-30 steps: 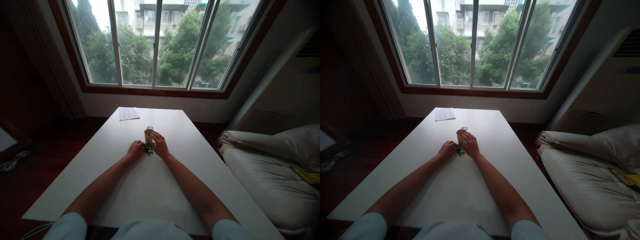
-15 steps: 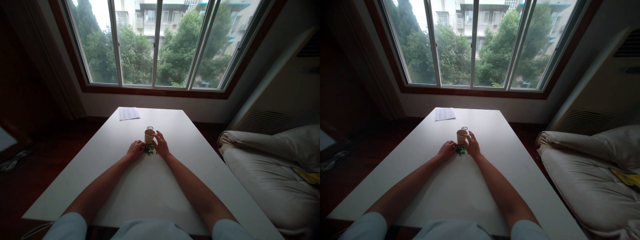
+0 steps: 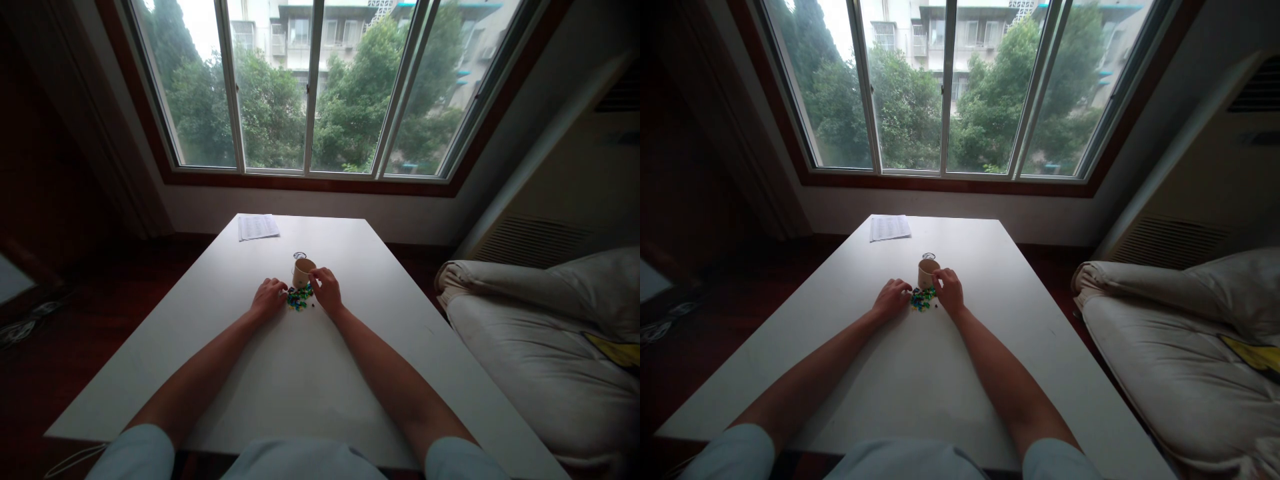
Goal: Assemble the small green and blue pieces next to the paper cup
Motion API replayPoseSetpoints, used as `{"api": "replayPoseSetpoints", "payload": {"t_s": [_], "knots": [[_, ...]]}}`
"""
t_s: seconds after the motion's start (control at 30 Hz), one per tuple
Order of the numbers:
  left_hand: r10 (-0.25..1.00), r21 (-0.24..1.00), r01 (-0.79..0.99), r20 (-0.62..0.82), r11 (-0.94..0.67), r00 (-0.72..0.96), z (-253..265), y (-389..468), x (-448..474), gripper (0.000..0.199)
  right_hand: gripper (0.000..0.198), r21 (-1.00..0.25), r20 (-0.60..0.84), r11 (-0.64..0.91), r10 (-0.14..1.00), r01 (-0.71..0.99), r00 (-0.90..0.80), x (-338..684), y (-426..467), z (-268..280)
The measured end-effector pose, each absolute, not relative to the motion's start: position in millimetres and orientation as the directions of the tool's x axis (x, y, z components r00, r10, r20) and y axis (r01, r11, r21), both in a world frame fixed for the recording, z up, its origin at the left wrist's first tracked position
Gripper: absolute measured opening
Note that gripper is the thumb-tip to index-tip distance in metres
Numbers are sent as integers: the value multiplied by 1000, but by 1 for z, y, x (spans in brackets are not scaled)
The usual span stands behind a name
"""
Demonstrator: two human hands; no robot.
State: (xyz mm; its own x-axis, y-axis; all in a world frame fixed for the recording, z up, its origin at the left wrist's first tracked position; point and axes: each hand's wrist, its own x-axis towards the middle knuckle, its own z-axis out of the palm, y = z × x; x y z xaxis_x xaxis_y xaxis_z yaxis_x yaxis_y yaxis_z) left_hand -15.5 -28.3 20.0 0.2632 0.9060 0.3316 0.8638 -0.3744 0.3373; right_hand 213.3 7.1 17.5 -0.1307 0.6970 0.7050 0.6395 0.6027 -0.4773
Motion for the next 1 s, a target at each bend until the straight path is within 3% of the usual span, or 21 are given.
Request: {"api": "replayPoseSetpoints", "payload": {"t_s": [0.33,0.8,1.0], "knots": [[957,289,937,263,-198,121,20,-24,-25,22,22,-474,745,587,665,656,-56,215,7,18],[991,288,951,108,-109,81,23,-24,-27,32,18,-466,738,583,671,666,-71,217,12,14],[987,285,947,99,-149,125,28,-28,-23,29,20,-469,744,622,661,627,-100,215,11,14]]}}
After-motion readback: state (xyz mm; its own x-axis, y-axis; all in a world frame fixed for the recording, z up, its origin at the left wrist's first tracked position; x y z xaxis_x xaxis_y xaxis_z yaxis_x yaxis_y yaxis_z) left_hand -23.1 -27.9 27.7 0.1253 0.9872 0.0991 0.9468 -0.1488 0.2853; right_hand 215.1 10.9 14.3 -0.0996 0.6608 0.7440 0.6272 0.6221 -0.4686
